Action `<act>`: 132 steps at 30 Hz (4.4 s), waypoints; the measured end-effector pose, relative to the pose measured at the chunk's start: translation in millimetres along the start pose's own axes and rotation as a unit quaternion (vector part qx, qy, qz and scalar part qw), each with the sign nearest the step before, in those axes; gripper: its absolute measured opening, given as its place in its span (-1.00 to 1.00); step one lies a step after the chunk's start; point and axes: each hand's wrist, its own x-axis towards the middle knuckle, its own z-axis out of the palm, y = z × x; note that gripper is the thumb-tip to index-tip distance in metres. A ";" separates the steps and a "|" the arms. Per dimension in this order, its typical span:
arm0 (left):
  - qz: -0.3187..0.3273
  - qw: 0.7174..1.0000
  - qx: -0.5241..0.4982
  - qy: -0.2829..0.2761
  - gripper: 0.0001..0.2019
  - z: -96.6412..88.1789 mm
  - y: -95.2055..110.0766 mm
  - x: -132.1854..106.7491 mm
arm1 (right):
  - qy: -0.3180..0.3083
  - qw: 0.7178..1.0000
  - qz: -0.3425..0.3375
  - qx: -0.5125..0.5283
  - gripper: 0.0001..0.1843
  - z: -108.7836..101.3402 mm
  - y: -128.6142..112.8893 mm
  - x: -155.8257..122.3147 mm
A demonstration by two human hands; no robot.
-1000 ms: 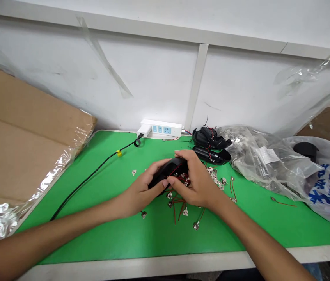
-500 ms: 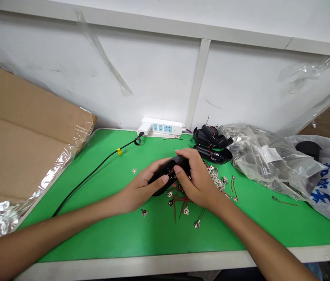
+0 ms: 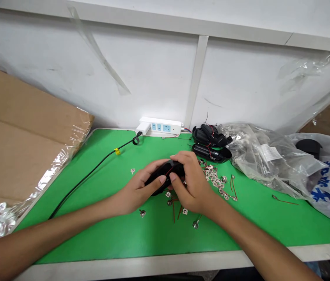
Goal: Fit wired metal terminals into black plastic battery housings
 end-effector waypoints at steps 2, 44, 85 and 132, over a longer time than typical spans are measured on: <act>-0.007 1.000 -0.008 0.003 -0.53 0.9 1.7 -0.3 | -0.003 1.000 -0.002 0.000 -0.52 1.0 -0.7 -1.1; -0.026 0.999 -0.034 -0.010 -0.51 2.6 -1.0 4.9 | -0.057 0.935 -0.221 -0.273 -0.70 -23.7 5.0 10.8; -0.074 0.961 -0.259 -0.064 -0.35 5.2 13.1 -5.3 | 0.094 0.839 0.410 0.344 -0.54 -13.3 6.3 21.9; 0.111 0.960 0.217 0.137 -0.81 -11.3 18.8 3.1 | 0.002 0.771 0.353 0.529 -0.64 8.4 -22.1 3.4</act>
